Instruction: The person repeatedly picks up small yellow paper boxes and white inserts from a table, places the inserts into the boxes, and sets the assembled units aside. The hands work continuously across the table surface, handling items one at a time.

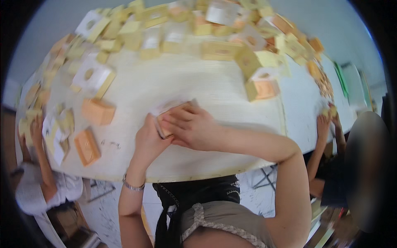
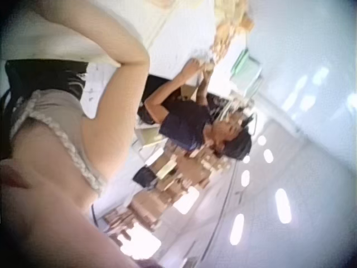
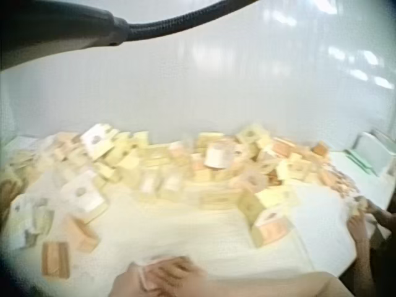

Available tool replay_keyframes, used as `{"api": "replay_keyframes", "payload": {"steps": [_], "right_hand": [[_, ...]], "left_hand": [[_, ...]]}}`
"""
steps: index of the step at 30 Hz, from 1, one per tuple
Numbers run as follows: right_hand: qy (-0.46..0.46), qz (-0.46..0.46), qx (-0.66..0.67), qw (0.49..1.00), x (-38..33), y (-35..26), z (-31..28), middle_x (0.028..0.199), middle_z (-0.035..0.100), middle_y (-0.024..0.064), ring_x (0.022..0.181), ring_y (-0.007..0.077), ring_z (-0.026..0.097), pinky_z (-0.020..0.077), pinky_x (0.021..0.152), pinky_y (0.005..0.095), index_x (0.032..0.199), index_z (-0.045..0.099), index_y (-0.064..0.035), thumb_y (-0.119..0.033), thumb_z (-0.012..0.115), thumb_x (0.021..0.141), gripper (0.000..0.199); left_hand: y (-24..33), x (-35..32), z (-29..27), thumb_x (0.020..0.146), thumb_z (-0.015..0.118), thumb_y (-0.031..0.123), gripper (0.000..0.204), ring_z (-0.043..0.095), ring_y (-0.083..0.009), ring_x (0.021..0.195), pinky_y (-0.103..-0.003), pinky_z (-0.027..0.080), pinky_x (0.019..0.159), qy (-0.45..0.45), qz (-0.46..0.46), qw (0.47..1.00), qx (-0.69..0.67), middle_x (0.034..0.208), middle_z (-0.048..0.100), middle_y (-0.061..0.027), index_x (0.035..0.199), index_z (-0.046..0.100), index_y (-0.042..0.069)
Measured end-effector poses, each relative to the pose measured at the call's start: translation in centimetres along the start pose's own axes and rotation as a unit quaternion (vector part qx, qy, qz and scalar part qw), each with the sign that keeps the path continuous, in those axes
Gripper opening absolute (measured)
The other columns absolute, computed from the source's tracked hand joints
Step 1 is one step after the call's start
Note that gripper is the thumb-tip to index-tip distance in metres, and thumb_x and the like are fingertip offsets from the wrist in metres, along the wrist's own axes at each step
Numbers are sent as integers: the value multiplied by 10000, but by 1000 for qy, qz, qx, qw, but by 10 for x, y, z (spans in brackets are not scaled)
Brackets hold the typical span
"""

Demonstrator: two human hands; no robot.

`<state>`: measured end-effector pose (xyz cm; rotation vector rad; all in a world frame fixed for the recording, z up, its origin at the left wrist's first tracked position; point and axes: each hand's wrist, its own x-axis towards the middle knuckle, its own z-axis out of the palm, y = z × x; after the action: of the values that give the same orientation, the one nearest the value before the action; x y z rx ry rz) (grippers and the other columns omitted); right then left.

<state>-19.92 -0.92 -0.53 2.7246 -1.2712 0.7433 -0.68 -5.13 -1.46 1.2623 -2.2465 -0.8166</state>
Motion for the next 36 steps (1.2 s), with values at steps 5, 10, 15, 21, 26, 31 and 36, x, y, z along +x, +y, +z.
{"api": "replay_keyframes", "payload": {"steps": [5,10,15,21,26,31,36], "right_hand": [[-66,-9,-87,994,-10,-18,-7,1276,607,165,1200,302,563,459,1004,423,1264,578,0,-256,639,816,520],[-73,4,-79,994,-1,-16,-4,1294,597,183,1247,340,526,454,1013,430,1276,565,16,-180,616,811,507],[46,-43,-96,993,-21,-12,2,1297,589,148,1170,293,540,478,917,377,1186,631,20,-147,642,786,433],[13,2,29,999,0,-20,0,1051,567,93,926,247,558,494,754,365,1084,664,13,-103,653,755,349],[-29,-7,47,998,20,-17,-8,903,506,81,836,235,564,509,664,344,983,660,1,-85,659,755,243],[-69,6,90,994,22,-13,-6,928,524,79,848,235,586,519,655,331,984,657,-30,-93,659,780,214],[-93,-43,25,994,24,1,-30,979,569,66,881,242,602,518,680,349,1012,645,-52,-102,662,794,224]], "left_hand": [[1,-7,-3,696,809,227,654,647,-386,824,-442,524,622,-5,-10,999,-37,929,628,-195,1174,426,-2],[4,2,-2,702,777,183,662,636,-407,836,-450,531,642,-1,-36,999,-22,1050,588,-213,1218,410,-9],[0,-1,-1,697,804,181,597,628,-445,789,-467,525,614,44,6,998,-38,898,596,-230,1087,398,-17],[-6,0,0,672,812,155,646,620,-444,835,-469,523,636,20,13,999,-24,967,572,-231,1138,400,-18],[-3,3,-12,713,771,137,791,621,-439,953,-449,541,735,-36,-10,998,-43,1193,542,-270,1351,341,-47],[0,7,-18,730,732,89,728,621,-399,979,-424,533,762,-51,-3,995,-87,1213,544,-244,1360,384,-15],[3,-4,-37,737,718,55,723,633,-304,977,-387,532,788,-65,-83,979,-176,1223,557,-177,1383,395,40]]}}
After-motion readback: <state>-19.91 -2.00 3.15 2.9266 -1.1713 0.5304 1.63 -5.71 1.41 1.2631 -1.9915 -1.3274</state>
